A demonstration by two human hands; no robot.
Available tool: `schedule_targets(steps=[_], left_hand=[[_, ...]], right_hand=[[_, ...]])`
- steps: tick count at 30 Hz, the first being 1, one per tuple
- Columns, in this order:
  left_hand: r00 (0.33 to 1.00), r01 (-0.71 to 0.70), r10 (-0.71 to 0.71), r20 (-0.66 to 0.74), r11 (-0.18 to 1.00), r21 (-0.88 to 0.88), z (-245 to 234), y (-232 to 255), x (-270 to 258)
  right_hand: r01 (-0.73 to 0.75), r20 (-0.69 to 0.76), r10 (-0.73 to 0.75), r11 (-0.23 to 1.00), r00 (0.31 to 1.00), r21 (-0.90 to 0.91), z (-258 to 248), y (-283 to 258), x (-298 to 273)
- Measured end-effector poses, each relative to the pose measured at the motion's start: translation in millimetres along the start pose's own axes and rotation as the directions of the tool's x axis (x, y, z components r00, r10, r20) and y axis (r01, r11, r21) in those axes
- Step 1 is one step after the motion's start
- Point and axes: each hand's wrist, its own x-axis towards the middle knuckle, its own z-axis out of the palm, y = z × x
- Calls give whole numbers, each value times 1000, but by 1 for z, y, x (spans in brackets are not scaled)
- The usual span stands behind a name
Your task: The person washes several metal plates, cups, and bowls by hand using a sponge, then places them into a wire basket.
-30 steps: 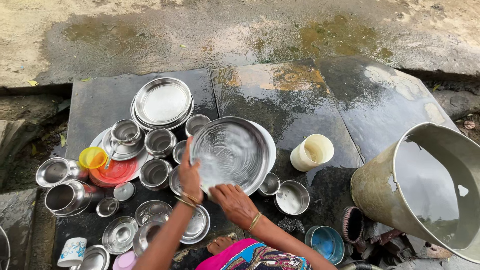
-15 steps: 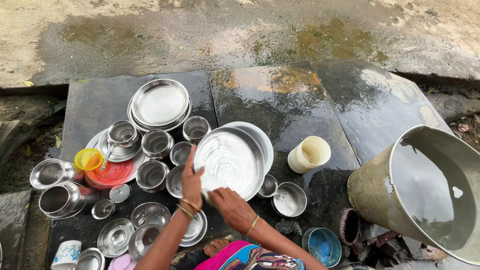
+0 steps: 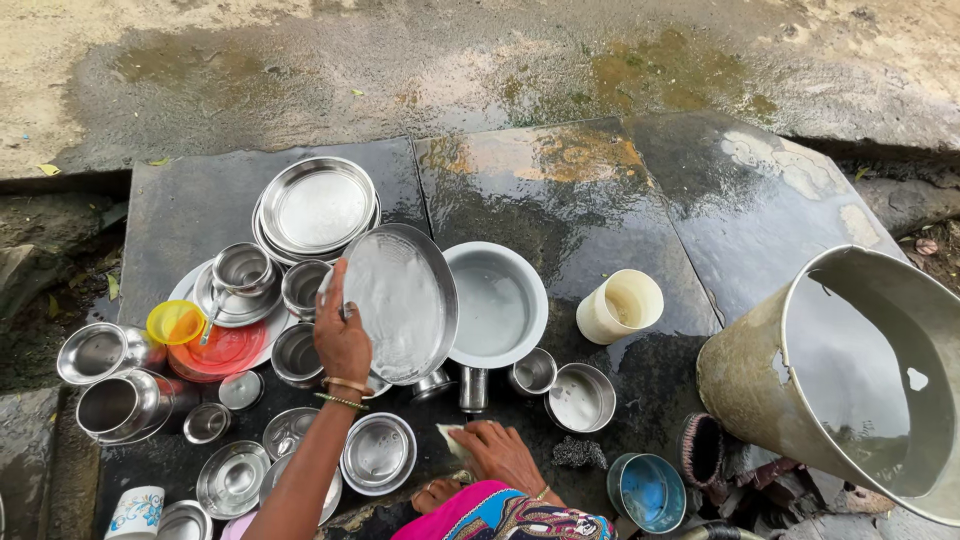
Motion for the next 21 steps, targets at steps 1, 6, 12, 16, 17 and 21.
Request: schedule_targets(steps=[1,6,12,16,17,21], left_hand=[[1000,-4,4,-3,1000,-2,10,0,7],[951,161,-221,216,951,266,87,11,26],[949,-304,254,186,896,324,137,24,17],[940,-314,235,246,879,359,155,32,1],[926,-347,259,273,869,352,161,36,-4],[867,-495,471,163,776,390,176,57,-25]], right_hand=[[2,-4,-2,1000,1000,-3,5,7,-1],[-45,-20,48,993,999,107,11,14,-5],[-97,-99,118,975,988,202,2,13,-6],[-102,-99,128,967,987,233,3,14,-7],[-172,-31,186,950,982,260,4,13,-7],[-101,-86,141,928,986,360,2,8,0]])
